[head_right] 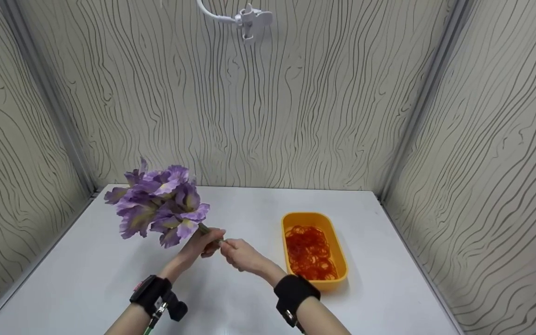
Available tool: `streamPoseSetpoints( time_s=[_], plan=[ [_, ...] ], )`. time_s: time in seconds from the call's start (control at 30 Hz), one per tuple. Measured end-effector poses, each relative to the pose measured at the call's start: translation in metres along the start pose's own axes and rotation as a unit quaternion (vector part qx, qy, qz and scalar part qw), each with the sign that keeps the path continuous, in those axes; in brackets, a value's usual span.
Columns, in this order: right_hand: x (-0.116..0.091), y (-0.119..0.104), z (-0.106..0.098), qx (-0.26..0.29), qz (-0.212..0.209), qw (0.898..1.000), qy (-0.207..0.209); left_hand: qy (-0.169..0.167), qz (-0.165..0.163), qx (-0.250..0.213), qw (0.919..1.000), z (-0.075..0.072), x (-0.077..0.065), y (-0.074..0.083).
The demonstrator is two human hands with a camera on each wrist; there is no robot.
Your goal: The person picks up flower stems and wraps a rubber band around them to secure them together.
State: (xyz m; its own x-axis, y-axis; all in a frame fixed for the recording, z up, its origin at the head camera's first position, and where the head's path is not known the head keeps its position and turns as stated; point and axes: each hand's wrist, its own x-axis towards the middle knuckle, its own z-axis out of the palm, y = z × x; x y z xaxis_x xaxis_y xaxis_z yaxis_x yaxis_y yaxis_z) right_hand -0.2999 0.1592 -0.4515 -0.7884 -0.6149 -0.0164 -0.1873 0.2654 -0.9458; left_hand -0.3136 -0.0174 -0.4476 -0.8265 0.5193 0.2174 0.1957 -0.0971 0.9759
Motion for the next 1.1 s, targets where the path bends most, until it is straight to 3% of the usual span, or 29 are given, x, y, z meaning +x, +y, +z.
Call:
streamPoseSetpoints(
  time_s=[0.2,0.5,0.9,1.1],
  plan=[
    [-0.0032,0.0011,-0.0032,0.042,0.019,0.998,-0.040,-0.046,-0.028,0.024,0.9982,-0.0022,-0.0034,0.0018],
    [-0.0053,0.0002,-0.0064,0.101,0.033,0.991,-0.079,-0.029,-0.010,0.044,0.9986,0.0018,-0.0053,0.0010],
    [-0.0024,0.0025,-0.0056,0.101,0.032,0.991,-0.080,-0.024,-0.001,0.033,0.9992,0.0011,-0.0058,-0.0021],
    [-0.0020,0.0030,-0.0056,0.065,0.026,0.996,-0.058,-0.035,0.011,0.026,0.9990,0.0006,-0.0067,-0.0011]
  ],
)
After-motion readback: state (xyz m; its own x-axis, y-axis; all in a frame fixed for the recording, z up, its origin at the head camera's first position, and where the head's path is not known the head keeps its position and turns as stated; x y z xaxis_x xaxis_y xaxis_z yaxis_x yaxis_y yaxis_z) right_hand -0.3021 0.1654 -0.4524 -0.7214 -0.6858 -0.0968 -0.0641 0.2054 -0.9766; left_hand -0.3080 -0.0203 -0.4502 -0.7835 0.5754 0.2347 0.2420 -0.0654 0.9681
